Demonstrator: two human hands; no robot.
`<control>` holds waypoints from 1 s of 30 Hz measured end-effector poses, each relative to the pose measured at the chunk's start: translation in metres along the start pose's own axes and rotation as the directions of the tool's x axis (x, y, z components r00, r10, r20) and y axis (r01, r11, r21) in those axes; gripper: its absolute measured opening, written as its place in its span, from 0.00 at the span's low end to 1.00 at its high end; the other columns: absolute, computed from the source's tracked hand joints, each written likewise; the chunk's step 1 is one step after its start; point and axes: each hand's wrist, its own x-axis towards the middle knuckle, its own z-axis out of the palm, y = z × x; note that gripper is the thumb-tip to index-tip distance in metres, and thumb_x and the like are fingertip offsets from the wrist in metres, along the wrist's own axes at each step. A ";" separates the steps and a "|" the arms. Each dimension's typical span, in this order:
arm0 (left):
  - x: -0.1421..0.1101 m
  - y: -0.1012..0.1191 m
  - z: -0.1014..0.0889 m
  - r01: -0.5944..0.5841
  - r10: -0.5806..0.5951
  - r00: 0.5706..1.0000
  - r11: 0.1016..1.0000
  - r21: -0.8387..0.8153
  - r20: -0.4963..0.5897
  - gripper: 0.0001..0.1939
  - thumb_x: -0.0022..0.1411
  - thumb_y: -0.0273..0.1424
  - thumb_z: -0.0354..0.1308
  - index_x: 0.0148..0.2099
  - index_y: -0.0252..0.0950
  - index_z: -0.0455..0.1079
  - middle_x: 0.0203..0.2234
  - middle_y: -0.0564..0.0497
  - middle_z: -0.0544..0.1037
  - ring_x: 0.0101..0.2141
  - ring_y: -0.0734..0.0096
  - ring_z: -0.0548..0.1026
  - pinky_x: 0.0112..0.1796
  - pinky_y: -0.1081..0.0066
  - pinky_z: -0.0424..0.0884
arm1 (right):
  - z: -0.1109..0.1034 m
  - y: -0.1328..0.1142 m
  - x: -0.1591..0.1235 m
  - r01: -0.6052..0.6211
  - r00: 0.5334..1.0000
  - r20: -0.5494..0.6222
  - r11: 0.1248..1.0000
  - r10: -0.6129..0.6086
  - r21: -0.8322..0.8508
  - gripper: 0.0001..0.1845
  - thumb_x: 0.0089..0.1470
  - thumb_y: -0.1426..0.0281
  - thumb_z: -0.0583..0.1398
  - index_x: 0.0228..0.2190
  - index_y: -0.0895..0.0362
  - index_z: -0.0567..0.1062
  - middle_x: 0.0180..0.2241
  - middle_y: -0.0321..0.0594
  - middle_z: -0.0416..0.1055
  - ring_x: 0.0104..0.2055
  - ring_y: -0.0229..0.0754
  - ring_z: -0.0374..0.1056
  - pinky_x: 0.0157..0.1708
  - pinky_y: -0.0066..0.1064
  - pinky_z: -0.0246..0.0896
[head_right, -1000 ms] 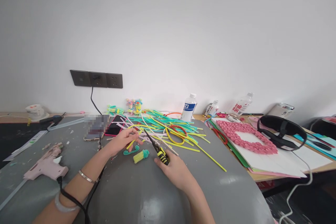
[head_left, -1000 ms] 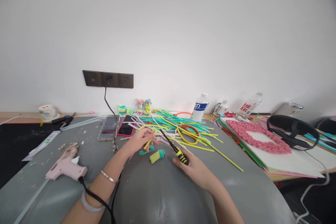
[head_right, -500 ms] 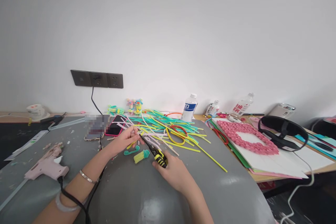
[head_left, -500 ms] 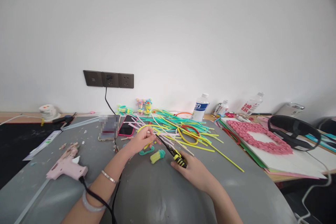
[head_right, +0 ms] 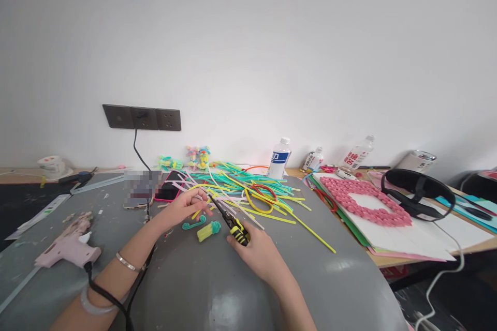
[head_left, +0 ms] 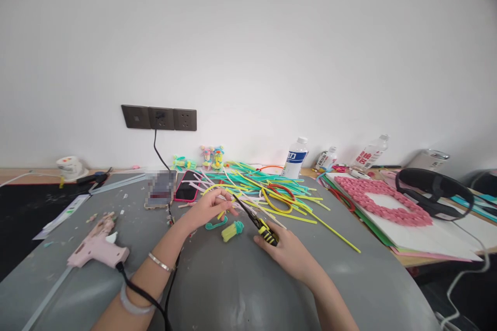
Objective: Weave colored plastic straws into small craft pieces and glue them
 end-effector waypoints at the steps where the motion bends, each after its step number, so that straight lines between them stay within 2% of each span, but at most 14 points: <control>1: 0.000 0.000 0.000 0.015 -0.015 1.000 1.000 0.008 0.004 0.18 0.59 0.46 0.57 0.38 0.36 0.63 0.32 0.45 0.81 0.21 0.77 0.67 0.26 0.74 0.64 | 0.000 0.000 0.000 -0.009 1.000 -0.004 1.000 0.009 0.002 0.26 0.54 0.50 0.55 0.47 0.53 0.74 0.44 0.45 0.76 0.45 0.54 0.71 0.43 0.37 0.60; 6: 0.000 0.000 -0.001 0.029 -0.030 0.999 0.998 0.049 0.029 0.17 0.60 0.45 0.57 0.37 0.34 0.69 0.32 0.46 0.82 0.21 0.77 0.68 0.27 0.74 0.65 | 0.000 -0.001 -0.002 0.025 0.999 0.023 0.999 -0.026 0.024 0.23 0.54 0.51 0.55 0.44 0.53 0.74 0.39 0.43 0.77 0.41 0.52 0.72 0.41 0.36 0.61; 10: 0.001 -0.001 0.000 0.004 -0.005 1.000 0.999 0.039 0.028 0.17 0.61 0.44 0.56 0.39 0.34 0.70 0.32 0.46 0.81 0.21 0.78 0.66 0.26 0.75 0.64 | 0.001 0.000 -0.003 0.017 1.000 -0.013 1.000 -0.016 0.016 0.21 0.53 0.52 0.56 0.41 0.52 0.76 0.34 0.41 0.77 0.38 0.51 0.72 0.39 0.35 0.61; 13: 0.001 -0.002 -0.001 -0.013 0.012 1.000 0.999 0.053 0.020 0.17 0.61 0.44 0.56 0.39 0.33 0.71 0.29 0.46 0.81 0.20 0.78 0.65 0.24 0.75 0.63 | 0.002 0.001 -0.001 0.004 0.999 -0.044 1.000 -0.004 0.007 0.22 0.52 0.51 0.57 0.42 0.52 0.76 0.34 0.41 0.77 0.39 0.52 0.72 0.39 0.35 0.61; 18: 0.000 0.001 0.000 -0.029 0.028 1.000 0.989 0.147 0.009 0.18 0.62 0.44 0.54 0.36 0.33 0.72 0.23 0.50 0.77 0.20 0.77 0.63 0.23 0.76 0.61 | 0.003 0.000 0.000 0.006 1.000 -0.024 1.000 -0.006 0.007 0.23 0.53 0.52 0.57 0.43 0.53 0.75 0.36 0.43 0.77 0.41 0.53 0.72 0.40 0.36 0.61; 25: -0.001 0.004 0.000 -0.051 0.053 0.999 0.974 0.219 -0.002 0.23 0.62 0.47 0.52 0.24 0.34 0.68 0.20 0.51 0.70 0.19 0.78 0.61 0.21 0.76 0.57 | 0.002 -0.002 -0.002 0.012 1.000 -0.021 1.000 -0.012 -0.003 0.16 0.53 0.56 0.57 0.38 0.52 0.75 0.33 0.40 0.77 0.36 0.50 0.71 0.34 0.34 0.59; 30: -0.001 0.005 0.000 -0.061 0.061 0.998 0.974 0.218 0.009 0.22 0.62 0.46 0.52 0.27 0.33 0.69 0.22 0.50 0.73 0.19 0.78 0.61 0.21 0.76 0.57 | 0.001 -0.007 -0.002 -0.006 1.000 -0.013 0.999 0.005 -0.031 0.16 0.53 0.55 0.56 0.37 0.52 0.74 0.33 0.40 0.76 0.36 0.50 0.71 0.34 0.34 0.60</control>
